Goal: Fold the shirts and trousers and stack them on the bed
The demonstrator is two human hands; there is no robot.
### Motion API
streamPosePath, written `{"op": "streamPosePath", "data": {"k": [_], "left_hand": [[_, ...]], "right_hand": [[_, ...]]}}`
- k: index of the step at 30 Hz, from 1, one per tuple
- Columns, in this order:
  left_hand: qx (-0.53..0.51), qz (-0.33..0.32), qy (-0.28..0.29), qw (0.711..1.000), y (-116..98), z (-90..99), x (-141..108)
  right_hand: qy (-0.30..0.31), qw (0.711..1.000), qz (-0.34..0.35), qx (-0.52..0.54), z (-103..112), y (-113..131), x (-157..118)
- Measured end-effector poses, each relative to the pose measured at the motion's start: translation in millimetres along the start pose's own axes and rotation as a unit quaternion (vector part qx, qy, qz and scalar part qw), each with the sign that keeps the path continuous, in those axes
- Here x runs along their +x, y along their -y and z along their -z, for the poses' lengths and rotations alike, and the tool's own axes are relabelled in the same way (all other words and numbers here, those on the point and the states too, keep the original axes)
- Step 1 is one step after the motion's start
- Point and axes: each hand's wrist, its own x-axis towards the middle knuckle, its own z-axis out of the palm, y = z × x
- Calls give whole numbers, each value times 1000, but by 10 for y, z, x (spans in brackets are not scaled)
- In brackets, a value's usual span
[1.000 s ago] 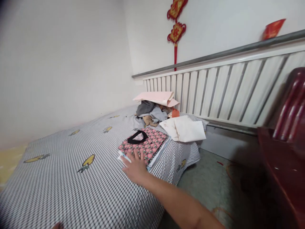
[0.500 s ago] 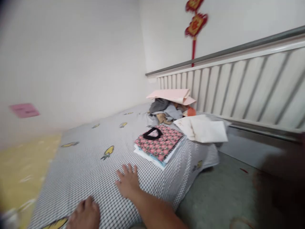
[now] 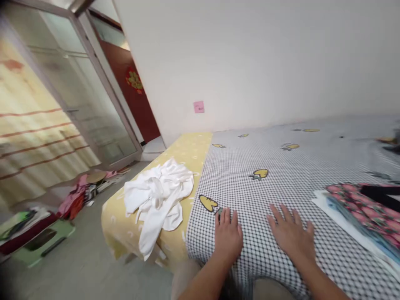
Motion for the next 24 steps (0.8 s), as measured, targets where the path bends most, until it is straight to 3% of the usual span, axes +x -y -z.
{"op": "streamPosePath", "data": {"k": [5, 11, 16, 24], "left_hand": [[41, -45, -50, 997, 180, 50, -373], [100, -51, -95, 989, 310, 46, -747], [120, -38, -128, 984, 275, 9, -794], [94, -32, -120, 988, 268, -22, -743]], "right_hand": [[-9, 1000, 2, 30, 70, 0, -57], [-17, 999, 7, 51, 100, -1, -68], [0, 1000, -9, -1, 125, 44, -44], [-11, 998, -4, -57, 125, 57, -42]]}}
